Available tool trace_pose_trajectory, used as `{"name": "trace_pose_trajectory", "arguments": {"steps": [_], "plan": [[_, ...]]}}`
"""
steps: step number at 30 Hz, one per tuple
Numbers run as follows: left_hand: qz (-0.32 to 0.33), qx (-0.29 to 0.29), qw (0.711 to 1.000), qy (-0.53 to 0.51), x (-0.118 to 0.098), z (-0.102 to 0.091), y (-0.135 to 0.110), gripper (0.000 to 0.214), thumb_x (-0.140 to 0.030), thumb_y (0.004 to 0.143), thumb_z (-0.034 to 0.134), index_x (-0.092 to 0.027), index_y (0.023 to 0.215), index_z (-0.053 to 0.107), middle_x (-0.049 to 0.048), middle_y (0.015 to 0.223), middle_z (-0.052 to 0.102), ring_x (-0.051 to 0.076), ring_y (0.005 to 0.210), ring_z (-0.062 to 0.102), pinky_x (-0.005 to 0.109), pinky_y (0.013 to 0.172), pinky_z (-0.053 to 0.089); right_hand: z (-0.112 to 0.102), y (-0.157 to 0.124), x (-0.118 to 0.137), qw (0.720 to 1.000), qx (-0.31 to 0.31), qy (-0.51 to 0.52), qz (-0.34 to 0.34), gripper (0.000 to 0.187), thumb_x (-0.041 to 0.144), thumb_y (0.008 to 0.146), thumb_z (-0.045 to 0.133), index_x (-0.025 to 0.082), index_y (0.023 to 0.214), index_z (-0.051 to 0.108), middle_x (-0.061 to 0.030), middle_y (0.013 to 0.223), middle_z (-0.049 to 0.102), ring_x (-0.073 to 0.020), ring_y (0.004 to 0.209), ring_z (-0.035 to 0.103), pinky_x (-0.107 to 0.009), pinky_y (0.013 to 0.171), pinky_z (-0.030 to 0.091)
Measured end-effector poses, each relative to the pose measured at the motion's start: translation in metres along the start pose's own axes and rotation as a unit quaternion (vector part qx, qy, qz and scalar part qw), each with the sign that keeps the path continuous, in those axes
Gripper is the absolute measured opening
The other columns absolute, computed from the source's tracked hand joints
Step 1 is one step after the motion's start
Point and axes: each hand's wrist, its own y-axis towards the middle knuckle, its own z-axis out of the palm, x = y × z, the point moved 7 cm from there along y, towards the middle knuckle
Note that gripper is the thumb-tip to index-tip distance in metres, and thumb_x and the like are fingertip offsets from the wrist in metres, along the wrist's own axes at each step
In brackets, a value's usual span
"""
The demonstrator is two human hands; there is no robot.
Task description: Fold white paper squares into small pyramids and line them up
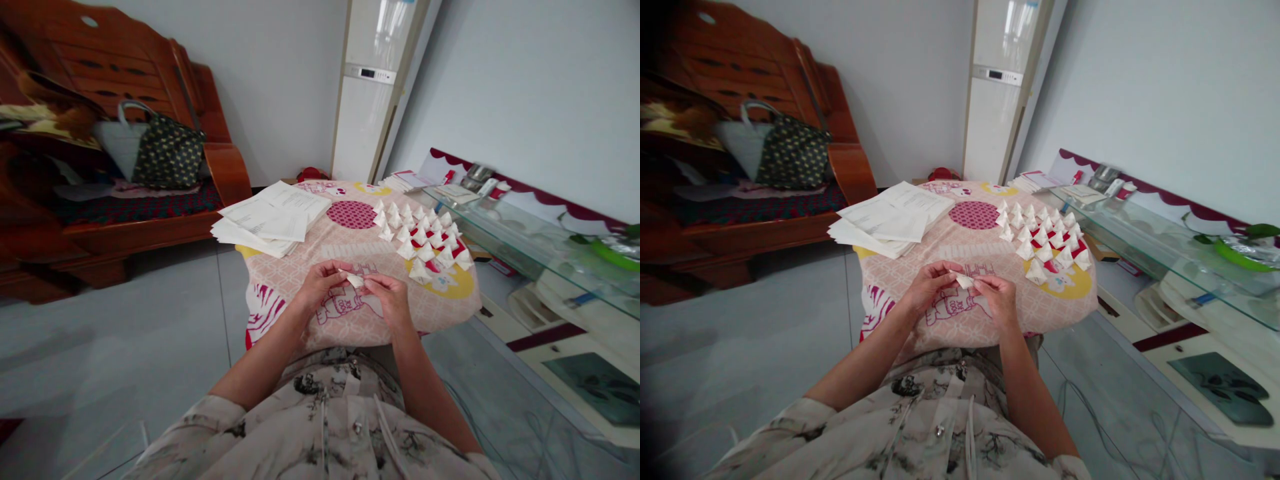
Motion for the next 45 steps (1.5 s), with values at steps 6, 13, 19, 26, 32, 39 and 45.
{"name": "trace_pose_trajectory", "arguments": {"steps": [6, 13, 19, 26, 32, 39, 45], "plan": [[-0.014, 0.021, 1.000, 0.019, 0.004, 0.002, -0.002, 0.046, -0.033, 0.066, 0.085, -0.016, 0.106, 0.071, 0.0043, 0.096, 0.072, 0.010, 0.069, 0.066, 0.020, 0.062, 0.053, -0.002, 0.001, -0.004, 1.000, -0.003, -0.027, -0.003, 0.027, 0.032, 0.064, 0.081, 0.019, 0.089, 0.078, -0.0036, 0.073, 0.076, -0.0202, 0.058, 0.069, -0.035, 0.062, 0.058], [-0.004, 0.034, 0.998, 0.059, 0.014, 0.007, 0.002, 0.056, -0.024, 0.061, 0.086, -0.013, 0.113, 0.068, 0.0051, 0.090, 0.073, 0.014, 0.073, 0.068, 0.023, 0.066, 0.054, -0.002, 0.001, -0.001, 0.994, -0.026, -0.098, -0.044, 0.025, 0.031, 0.071, 0.073, 0.021, 0.093, 0.079, -0.0041, 0.076, 0.077, -0.0210, 0.060, 0.069, -0.033, 0.059, 0.057], [0.016, 0.005, 0.994, 0.104, 0.012, 0.006, 0.001, 0.054, -0.018, 0.064, 0.079, -0.011, 0.116, 0.065, 0.0017, 0.081, 0.070, 0.011, 0.063, 0.063, 0.022, 0.058, 0.052, 0.004, -0.001, 0.006, 0.984, -0.008, -0.150, -0.094, 0.022, 0.033, 0.077, 0.070, 0.023, 0.093, 0.080, -0.0056, 0.090, 0.078, -0.0215, 0.070, 0.070, -0.032, 0.065, 0.057], [0.017, 0.001, 0.996, 0.090, 0.009, 0.005, 0.000, 0.055, -0.018, 0.065, 0.077, -0.013, 0.118, 0.065, 0.0016, 0.084, 0.070, 0.012, 0.070, 0.065, 0.020, 0.061, 0.052, 0.007, -0.001, 0.008, 0.990, 0.005, -0.115, -0.079, 0.020, 0.035, 0.077, 0.070, 0.022, 0.089, 0.080, -0.0051, 0.085, 0.077, -0.0204, 0.065, 0.069, -0.032, 0.061, 0.056], [0.029, -0.031, 0.992, 0.116, 0.009, 0.000, 0.001, 0.050, -0.017, 0.067, 0.072, -0.013, 0.116, 0.065, 0.0021, 0.085, 0.071, 0.012, 0.067, 0.065, 0.021, 0.060, 0.054, 0.011, -0.006, 0.020, 0.958, 0.020, -0.197, -0.208, 0.021, 0.028, 0.085, 0.064, 0.023, 0.097, 0.079, -0.0071, 0.094, 0.076, -0.0224, 0.083, 0.071, -0.034, 0.072, 0.057], [0.038, -0.056, 0.988, 0.140, 0.009, -0.003, 0.002, 0.043, -0.013, 0.068, 0.068, -0.013, 0.112, 0.066, 0.0012, 0.081, 0.070, 0.012, 0.065, 0.065, 0.022, 0.057, 0.055, 0.018, -0.011, 0.030, 0.913, 0.008, -0.265, -0.310, 0.024, 0.021, 0.088, 0.057, 0.022, 0.097, 0.079, -0.0089, 0.093, 0.076, -0.0232, 0.086, 0.070, -0.037, 0.080, 0.056], [0.037, -0.067, 0.985, 0.154, 0.011, -0.006, 0.003, 0.043, -0.011, 0.068, 0.065, -0.012, 0.112, 0.067, 0.0003, 0.076, 0.068, 0.012, 0.062, 0.063, 0.023, 0.056, 0.056, 0.021, -0.013, 0.032, 0.908, 0.003, -0.288, -0.305, 0.023, 0.022, 0.088, 0.056, 0.022, 0.093, 0.078, -0.0087, 0.092, 0.076, -0.0232, 0.087, 0.069, -0.037, 0.083, 0.055]]}}
